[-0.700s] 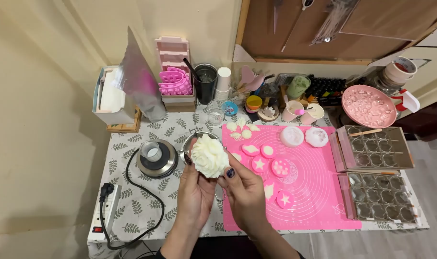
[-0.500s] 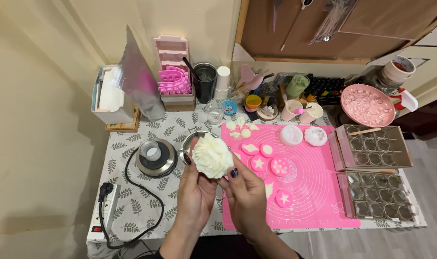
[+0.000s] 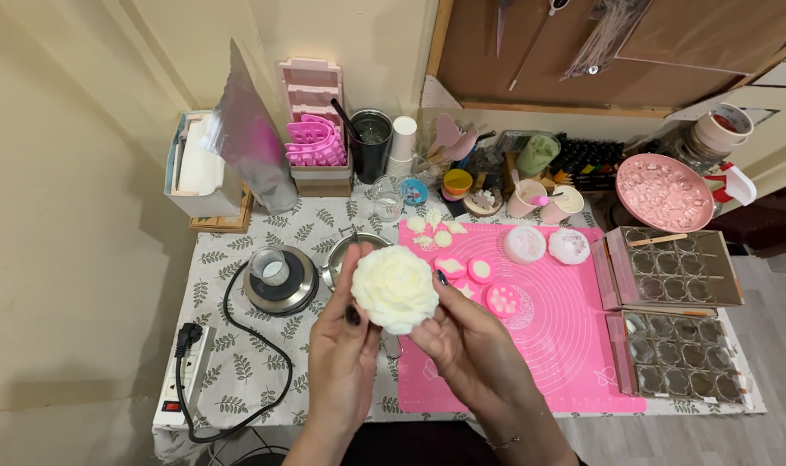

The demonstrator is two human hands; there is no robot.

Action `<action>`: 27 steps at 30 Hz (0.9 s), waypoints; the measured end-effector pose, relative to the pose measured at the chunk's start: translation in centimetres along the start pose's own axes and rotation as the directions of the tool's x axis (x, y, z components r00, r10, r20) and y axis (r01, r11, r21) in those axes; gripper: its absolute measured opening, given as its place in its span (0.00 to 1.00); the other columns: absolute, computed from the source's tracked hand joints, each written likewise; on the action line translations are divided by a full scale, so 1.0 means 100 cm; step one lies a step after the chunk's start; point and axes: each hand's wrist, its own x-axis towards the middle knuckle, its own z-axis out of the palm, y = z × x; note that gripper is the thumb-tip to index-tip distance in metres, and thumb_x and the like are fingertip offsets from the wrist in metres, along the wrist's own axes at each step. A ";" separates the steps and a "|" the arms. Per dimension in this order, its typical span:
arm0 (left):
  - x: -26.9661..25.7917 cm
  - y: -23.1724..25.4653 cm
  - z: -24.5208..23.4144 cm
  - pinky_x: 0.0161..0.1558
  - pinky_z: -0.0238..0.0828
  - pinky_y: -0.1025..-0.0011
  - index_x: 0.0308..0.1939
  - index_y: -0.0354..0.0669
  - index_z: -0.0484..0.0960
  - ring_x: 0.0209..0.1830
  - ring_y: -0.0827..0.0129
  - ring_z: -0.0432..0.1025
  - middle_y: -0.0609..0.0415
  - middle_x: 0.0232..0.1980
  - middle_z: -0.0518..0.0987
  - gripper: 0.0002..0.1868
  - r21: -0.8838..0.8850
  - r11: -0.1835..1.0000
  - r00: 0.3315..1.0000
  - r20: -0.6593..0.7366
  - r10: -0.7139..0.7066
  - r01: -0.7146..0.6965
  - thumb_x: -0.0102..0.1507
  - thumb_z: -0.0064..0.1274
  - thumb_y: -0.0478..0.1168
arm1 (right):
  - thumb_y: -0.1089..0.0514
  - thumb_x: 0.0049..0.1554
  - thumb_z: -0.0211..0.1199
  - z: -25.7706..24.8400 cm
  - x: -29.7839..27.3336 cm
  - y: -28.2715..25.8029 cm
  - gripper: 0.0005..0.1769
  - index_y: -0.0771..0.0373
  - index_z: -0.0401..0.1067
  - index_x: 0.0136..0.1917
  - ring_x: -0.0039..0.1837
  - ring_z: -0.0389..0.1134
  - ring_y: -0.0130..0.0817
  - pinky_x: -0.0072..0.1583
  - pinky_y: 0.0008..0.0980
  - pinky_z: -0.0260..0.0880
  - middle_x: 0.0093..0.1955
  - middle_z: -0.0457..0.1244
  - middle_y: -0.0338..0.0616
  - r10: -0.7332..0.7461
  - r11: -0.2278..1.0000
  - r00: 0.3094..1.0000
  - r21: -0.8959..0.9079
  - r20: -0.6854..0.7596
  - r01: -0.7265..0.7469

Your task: The person presses white wax pieces into the cavities of pink silicone molds, using a small blue tool to pack the wax down, and works over a bowl of white wax chunks beside a small electric melting pot on the table. They handle one mold at a time, turning it and filling its shaped cavities.

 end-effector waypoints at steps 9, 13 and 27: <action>-0.010 0.004 0.017 0.75 0.56 0.63 0.78 0.33 0.56 0.79 0.62 0.59 0.44 0.82 0.59 0.44 0.059 0.991 0.993 0.008 0.116 -0.117 0.65 0.57 0.51 | 0.60 0.70 0.41 0.002 -0.008 -0.007 0.22 0.78 0.56 0.72 0.67 0.68 0.44 0.65 0.33 0.71 0.68 0.62 0.60 0.232 0.951 0.971 0.220 -0.048 -0.216; -0.008 0.002 0.020 0.73 0.58 0.63 0.75 0.29 0.63 0.75 0.61 0.65 0.41 0.77 0.68 0.38 0.098 0.988 0.991 -0.045 0.122 -0.118 0.67 0.55 0.49 | 0.62 0.69 0.42 0.003 -0.013 -0.010 0.23 0.75 0.57 0.73 0.67 0.68 0.41 0.62 0.33 0.69 0.67 0.63 0.58 0.262 0.951 0.949 0.211 -0.174 -0.224; -0.002 -0.006 0.033 0.64 0.64 0.67 0.72 0.31 0.69 0.64 0.66 0.70 0.44 0.68 0.75 0.30 0.044 0.999 0.991 -0.135 0.020 -0.014 0.68 0.50 0.43 | 0.59 0.69 0.40 0.007 -0.017 -0.022 0.25 0.74 0.55 0.75 0.68 0.66 0.53 0.60 0.38 0.70 0.70 0.59 0.64 0.289 0.923 0.940 0.312 -0.182 -0.224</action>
